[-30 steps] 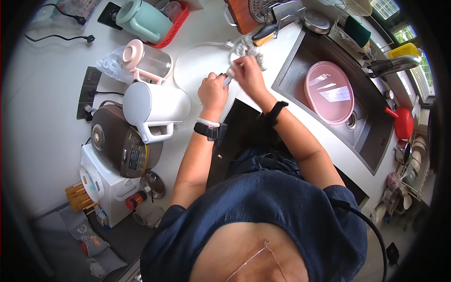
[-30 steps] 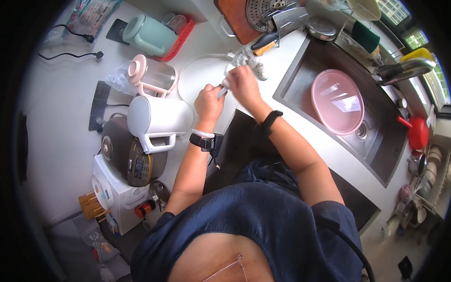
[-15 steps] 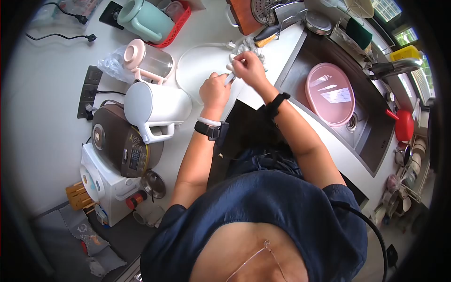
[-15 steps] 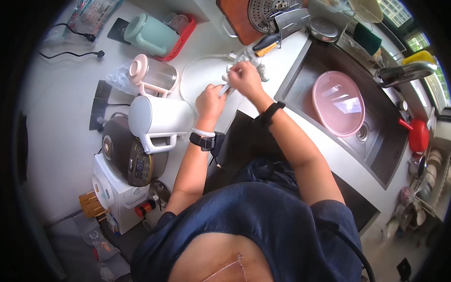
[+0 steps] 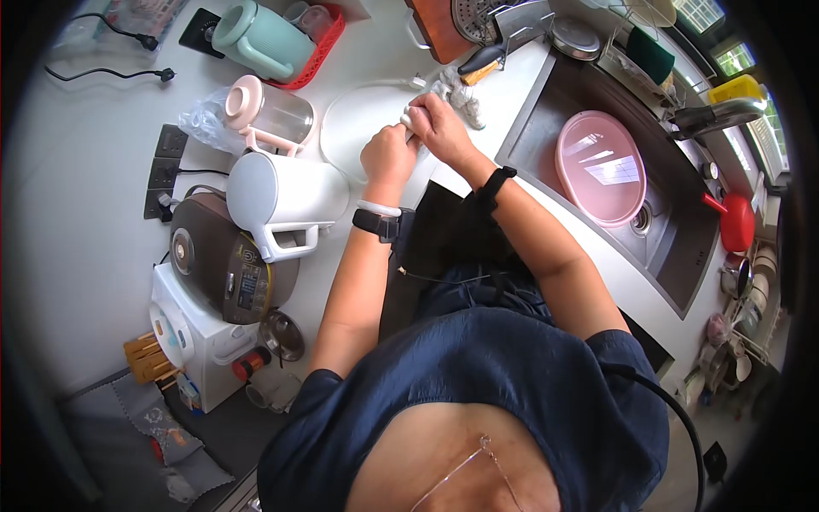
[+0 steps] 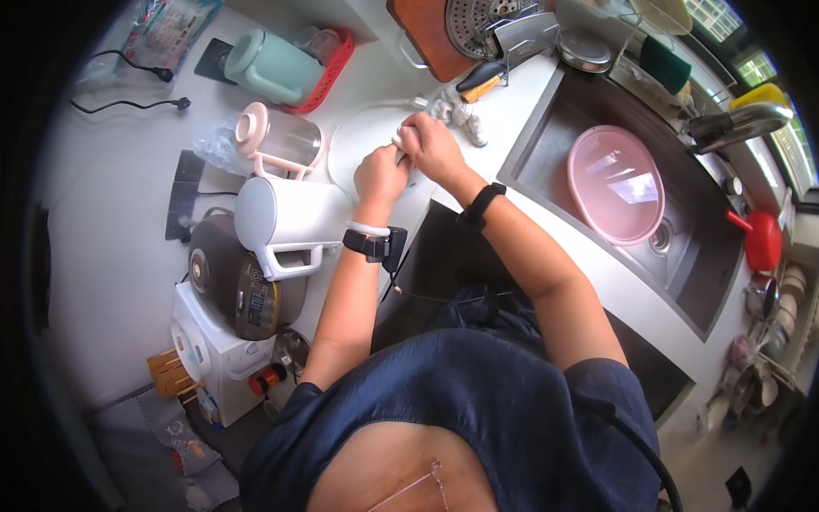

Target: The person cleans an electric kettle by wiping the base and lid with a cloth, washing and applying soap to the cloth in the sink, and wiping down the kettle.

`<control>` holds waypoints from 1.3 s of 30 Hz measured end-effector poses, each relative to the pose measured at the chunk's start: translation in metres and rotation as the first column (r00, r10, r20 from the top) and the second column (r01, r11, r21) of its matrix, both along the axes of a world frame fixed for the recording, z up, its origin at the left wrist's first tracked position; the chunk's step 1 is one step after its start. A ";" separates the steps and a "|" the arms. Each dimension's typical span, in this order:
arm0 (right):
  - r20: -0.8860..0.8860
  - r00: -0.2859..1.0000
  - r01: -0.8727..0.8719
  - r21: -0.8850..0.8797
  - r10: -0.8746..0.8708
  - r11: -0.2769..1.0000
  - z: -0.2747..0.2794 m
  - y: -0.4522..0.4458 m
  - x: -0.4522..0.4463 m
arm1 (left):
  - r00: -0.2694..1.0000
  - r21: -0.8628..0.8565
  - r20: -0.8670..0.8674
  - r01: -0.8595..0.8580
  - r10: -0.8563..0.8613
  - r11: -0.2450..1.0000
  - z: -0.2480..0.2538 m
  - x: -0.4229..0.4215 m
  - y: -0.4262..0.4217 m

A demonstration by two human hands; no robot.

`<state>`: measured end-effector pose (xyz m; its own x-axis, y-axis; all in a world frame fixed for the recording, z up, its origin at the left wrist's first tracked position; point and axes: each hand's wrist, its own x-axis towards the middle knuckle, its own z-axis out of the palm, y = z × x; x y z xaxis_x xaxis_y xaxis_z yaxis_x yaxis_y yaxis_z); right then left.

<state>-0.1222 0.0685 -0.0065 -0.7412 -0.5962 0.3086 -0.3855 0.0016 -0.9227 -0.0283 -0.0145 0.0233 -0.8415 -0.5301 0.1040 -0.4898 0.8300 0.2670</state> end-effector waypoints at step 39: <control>0.520 0.847 -0.020 -0.168 0.106 0.986 -0.056 0.023 -0.017 | 0.952 -0.047 -0.306 0.008 -0.022 0.999 -0.022 0.059 0.020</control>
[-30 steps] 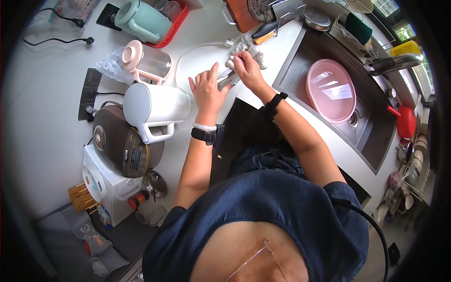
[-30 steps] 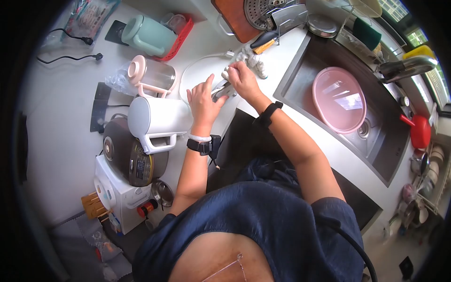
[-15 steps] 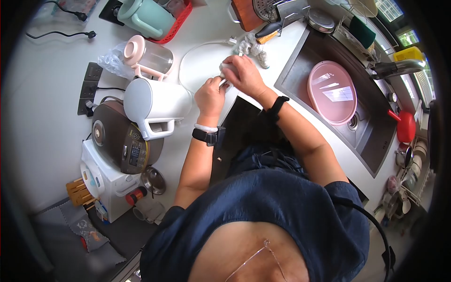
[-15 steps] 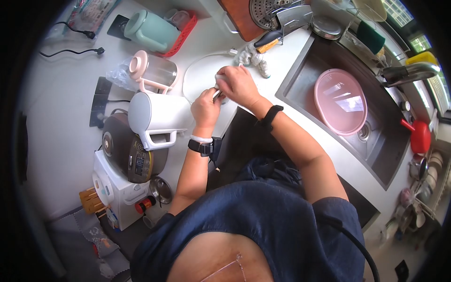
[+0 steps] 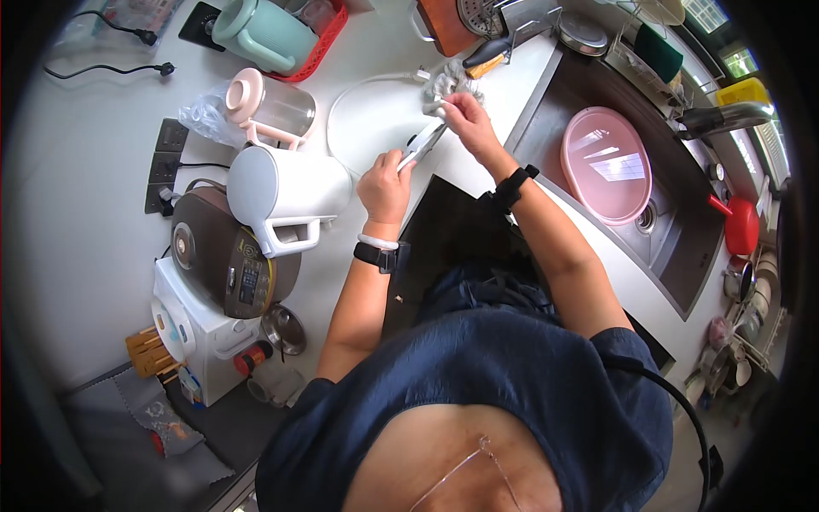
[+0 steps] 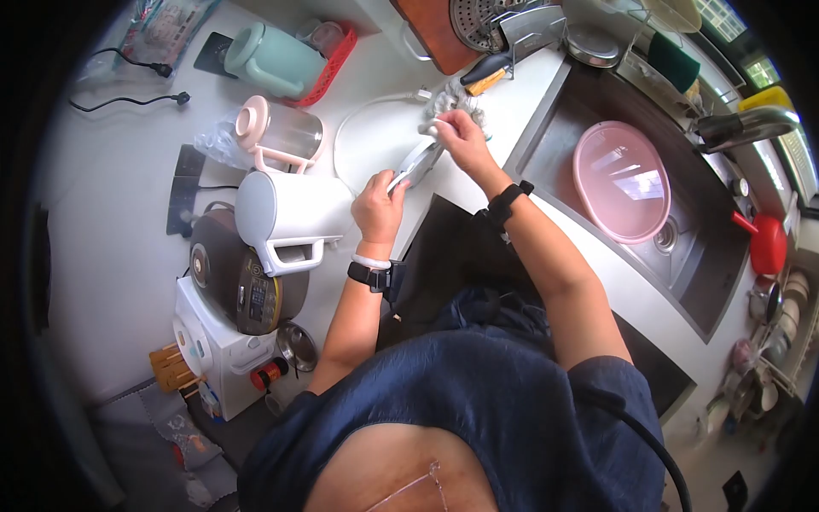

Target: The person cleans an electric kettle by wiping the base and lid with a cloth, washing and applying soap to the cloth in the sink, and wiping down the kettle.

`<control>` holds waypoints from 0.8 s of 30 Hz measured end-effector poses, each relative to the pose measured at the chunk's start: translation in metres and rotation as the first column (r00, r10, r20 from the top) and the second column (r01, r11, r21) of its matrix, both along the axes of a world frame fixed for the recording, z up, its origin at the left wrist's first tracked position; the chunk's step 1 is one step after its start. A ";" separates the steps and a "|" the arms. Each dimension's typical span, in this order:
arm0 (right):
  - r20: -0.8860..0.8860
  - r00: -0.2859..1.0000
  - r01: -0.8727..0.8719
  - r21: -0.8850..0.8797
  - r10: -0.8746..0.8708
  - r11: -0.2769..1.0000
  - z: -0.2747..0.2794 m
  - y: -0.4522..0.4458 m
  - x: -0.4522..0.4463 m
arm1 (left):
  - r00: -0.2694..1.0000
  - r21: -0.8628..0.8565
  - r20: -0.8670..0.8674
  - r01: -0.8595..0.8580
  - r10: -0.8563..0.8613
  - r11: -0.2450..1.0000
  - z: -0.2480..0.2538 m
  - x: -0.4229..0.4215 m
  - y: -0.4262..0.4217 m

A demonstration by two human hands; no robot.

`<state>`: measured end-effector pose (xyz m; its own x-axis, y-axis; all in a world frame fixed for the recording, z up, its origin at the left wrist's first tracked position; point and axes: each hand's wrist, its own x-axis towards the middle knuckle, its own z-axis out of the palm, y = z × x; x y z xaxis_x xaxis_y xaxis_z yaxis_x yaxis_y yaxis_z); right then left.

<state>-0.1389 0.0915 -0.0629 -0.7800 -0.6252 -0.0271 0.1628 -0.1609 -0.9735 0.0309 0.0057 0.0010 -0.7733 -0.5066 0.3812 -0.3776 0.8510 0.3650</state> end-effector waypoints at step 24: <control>-0.358 0.929 0.191 0.249 -0.093 0.950 -0.019 0.015 0.000 | 0.989 -0.033 0.077 0.128 -0.125 0.991 -0.052 0.020 0.012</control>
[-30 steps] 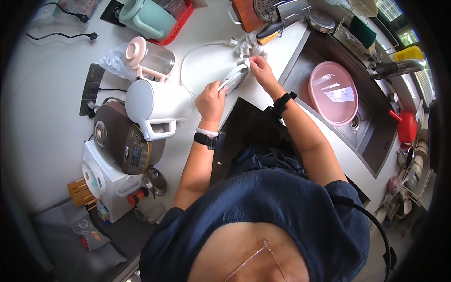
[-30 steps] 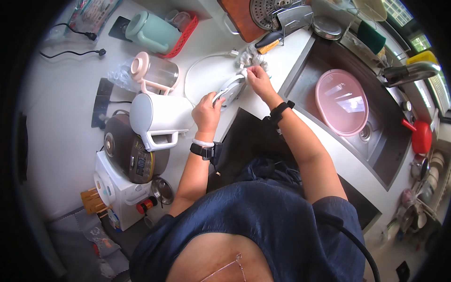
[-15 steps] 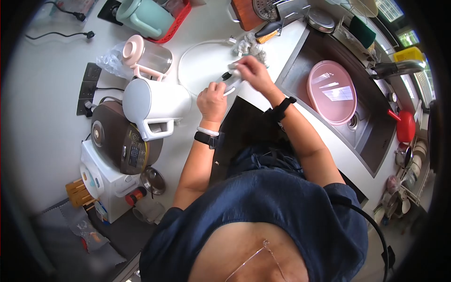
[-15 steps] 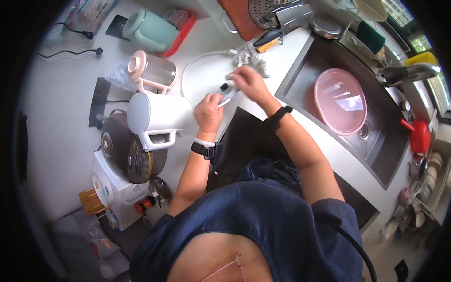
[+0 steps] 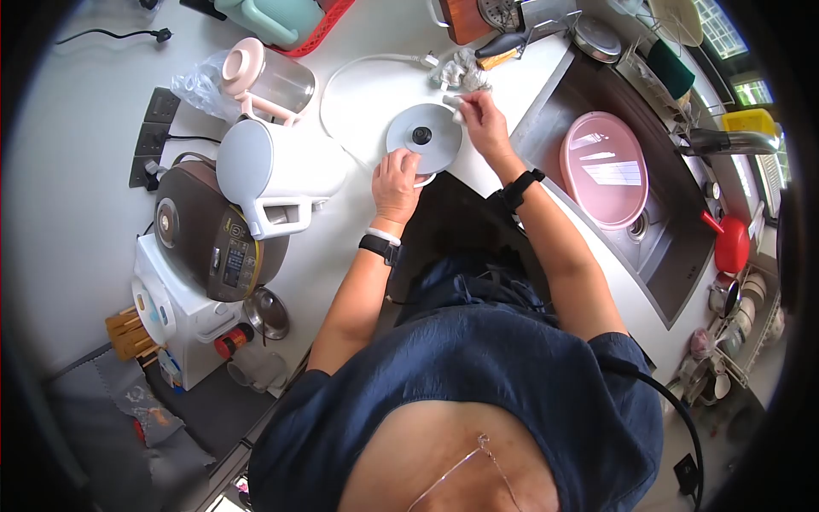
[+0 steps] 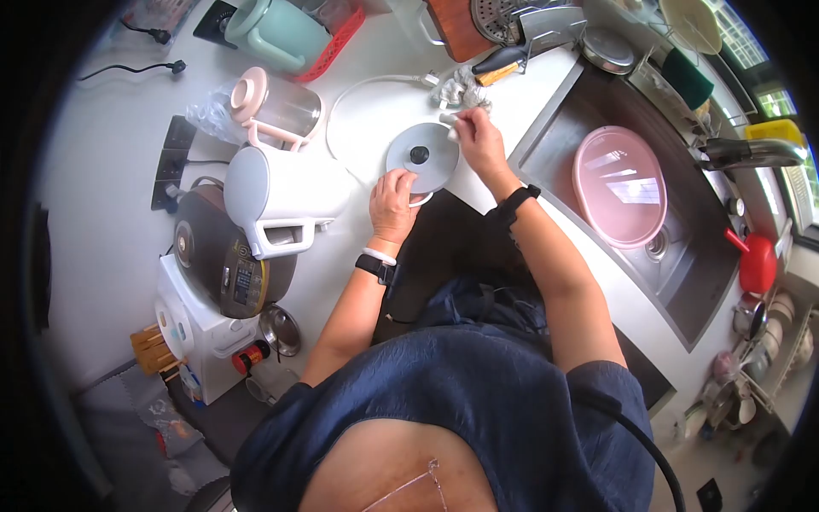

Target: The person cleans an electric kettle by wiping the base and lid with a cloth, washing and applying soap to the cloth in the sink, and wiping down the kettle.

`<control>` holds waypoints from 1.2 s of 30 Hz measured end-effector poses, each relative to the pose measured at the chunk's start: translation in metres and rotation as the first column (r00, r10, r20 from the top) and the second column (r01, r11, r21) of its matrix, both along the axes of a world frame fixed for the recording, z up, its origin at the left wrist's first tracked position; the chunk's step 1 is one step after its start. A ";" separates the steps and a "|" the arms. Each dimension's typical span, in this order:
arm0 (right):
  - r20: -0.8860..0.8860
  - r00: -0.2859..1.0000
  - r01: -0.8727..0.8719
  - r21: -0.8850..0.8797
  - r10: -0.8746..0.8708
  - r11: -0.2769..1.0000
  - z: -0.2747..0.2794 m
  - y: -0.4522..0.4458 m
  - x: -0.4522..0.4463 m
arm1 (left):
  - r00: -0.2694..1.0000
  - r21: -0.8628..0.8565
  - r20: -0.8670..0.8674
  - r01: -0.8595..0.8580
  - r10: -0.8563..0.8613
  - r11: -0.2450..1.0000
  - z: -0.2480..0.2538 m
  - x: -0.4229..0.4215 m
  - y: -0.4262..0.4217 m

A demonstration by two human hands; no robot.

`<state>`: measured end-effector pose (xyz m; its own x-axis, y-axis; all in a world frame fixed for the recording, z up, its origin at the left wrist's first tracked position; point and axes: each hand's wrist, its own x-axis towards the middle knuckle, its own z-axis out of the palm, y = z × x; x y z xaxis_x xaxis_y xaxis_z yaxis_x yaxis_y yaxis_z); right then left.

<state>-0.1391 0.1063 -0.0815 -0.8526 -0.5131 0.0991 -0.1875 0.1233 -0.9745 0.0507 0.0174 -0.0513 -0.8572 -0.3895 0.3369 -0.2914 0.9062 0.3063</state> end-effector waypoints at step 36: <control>0.164 0.945 -0.308 0.150 0.283 0.940 0.022 0.001 0.005 | 0.954 0.322 0.064 -0.298 0.294 0.899 -0.010 0.008 0.010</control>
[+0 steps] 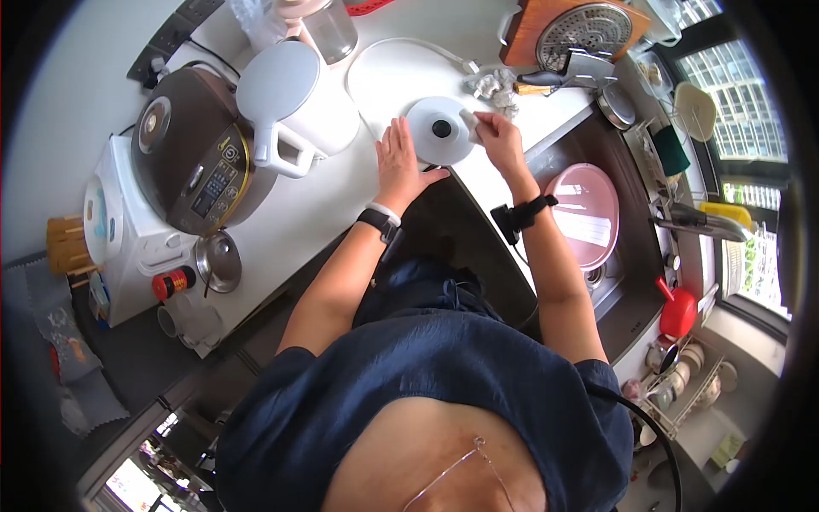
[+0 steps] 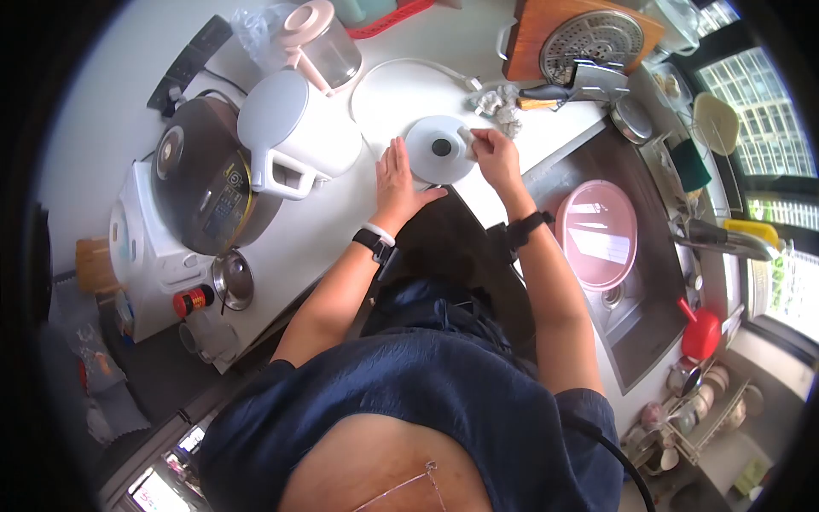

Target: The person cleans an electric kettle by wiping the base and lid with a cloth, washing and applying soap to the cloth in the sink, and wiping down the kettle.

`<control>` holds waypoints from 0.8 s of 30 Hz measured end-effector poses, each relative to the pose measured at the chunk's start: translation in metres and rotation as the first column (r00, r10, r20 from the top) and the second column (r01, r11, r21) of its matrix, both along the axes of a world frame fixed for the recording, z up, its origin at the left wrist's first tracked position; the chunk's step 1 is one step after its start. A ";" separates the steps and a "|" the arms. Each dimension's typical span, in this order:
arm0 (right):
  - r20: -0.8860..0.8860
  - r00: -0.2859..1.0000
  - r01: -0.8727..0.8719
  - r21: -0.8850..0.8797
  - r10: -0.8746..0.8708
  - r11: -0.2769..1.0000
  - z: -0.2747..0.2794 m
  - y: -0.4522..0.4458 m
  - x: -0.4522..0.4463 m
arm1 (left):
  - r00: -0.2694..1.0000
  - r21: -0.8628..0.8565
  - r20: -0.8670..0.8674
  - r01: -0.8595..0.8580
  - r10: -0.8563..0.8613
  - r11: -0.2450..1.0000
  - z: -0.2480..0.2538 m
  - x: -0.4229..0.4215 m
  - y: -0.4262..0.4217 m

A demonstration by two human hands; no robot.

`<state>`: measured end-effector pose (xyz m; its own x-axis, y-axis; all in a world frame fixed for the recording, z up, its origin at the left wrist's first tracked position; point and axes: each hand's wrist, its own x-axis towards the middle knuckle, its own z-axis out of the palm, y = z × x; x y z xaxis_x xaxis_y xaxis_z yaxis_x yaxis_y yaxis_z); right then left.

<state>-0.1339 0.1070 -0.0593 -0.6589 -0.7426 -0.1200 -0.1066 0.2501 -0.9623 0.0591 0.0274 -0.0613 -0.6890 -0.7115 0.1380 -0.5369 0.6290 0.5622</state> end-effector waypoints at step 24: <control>-0.748 0.530 -0.303 0.273 0.400 0.913 0.005 0.003 0.084 | 0.986 0.007 0.079 -0.151 0.150 0.988 -0.008 -0.015 -0.007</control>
